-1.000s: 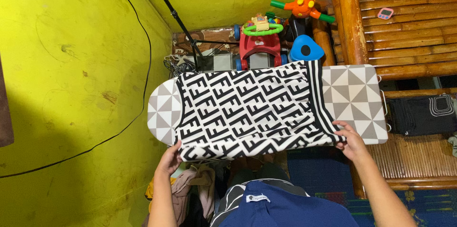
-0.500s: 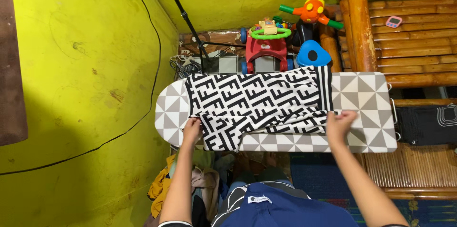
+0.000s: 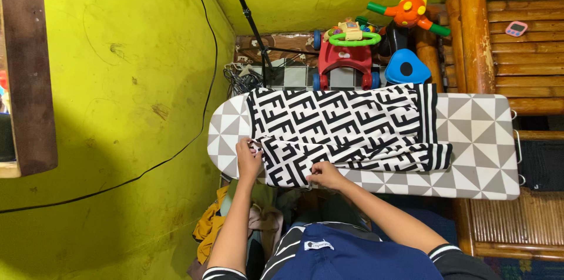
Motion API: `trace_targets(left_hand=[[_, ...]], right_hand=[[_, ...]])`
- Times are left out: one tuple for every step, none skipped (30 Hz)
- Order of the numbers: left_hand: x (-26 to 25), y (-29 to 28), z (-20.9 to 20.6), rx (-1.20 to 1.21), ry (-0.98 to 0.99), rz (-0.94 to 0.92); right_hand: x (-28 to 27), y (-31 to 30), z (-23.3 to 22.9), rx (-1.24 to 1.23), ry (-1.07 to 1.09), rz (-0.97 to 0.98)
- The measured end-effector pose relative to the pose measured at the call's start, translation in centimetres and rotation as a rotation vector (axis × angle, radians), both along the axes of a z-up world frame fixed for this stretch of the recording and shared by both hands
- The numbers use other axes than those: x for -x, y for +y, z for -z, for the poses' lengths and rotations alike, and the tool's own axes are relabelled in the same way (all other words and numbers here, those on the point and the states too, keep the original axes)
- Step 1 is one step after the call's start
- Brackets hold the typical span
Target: The person folds a black and white patterned t-shirt, a brown t-shirt, and a yellow hoodie on an ironing board. Each garment is smoothed, folded into a neat rectangle, and placed on a bamboo bench.
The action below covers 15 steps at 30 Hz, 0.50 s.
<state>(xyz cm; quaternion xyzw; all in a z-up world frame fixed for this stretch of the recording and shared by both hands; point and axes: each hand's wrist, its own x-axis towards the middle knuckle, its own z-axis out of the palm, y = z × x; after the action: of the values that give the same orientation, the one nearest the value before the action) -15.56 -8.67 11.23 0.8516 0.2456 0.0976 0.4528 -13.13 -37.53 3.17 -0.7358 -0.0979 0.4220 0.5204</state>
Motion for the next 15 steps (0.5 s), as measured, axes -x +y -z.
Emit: trace_targets(left_hand=[[-0.3, 0.1, -0.1, -0.016, 0.038, 0.006], [-0.4, 0.3, -0.1, -0.032, 0.076, 0.011], [-0.4, 0.5, 0.2, -0.049, 0.113, 0.016], [-0.6, 0.6, 0.6, -0.134, 0.089, 0.033], [-0.8, 0.7, 1.2, -0.22, 0.066, 0.051], [-1.0, 1.0, 1.8, -0.306, 0.042, 0.069], [-1.1, 1.2, 2.3, -0.308, 0.091, 0.06], [-1.2, 1.4, 2.8, -0.309, 0.14, 0.051], [-1.2, 1.5, 3.3, -0.311, 0.19, 0.041], [-1.3, 1.7, 3.8, -0.296, 0.202, 0.026], [-1.3, 1.8, 4.1, -0.283, 0.216, 0.01], [-1.3, 1.9, 4.3, -0.271, 0.231, -0.007], [-1.2, 2.0, 4.4, -0.273, 0.227, -0.011], [-1.1, 2.0, 4.5, -0.275, 0.223, -0.015], [-1.3, 2.0, 4.4, -0.279, 0.217, -0.018]], right_hand=[[-0.1, -0.2, -0.7, -0.001, 0.06, 0.02], [-0.2, -0.3, -1.7, -0.003, 0.119, 0.041], [-0.8, -0.6, -3.0, -0.017, 0.144, 0.051], [-1.7, -1.2, -4.5, -0.031, 0.17, 0.062], [-2.7, -1.3, -6.1, -0.046, 0.196, 0.074], [-3.6, -1.5, -7.7, -0.083, 0.291, 0.161], [-4.6, -2.0, -9.5, -0.121, 0.384, 0.249], [-6.1, -2.3, -11.1, -0.159, 0.477, 0.338], [-7.8, -2.3, -12.4, -0.251, 0.467, 0.403], [-9.5, -2.6, -13.7, -0.344, 0.456, 0.469], [-11.0, -3.1, -14.7, -0.461, 0.443, 0.56], [-12.1, -3.7, -15.4, -0.578, 0.428, 0.651], [-12.6, -4.1, -15.8, -0.489, 0.324, 0.643], [-13.0, -4.7, -15.9, -0.4, 0.22, 0.634], [-13.3, -5.5, -15.8, -0.312, 0.115, 0.623]])
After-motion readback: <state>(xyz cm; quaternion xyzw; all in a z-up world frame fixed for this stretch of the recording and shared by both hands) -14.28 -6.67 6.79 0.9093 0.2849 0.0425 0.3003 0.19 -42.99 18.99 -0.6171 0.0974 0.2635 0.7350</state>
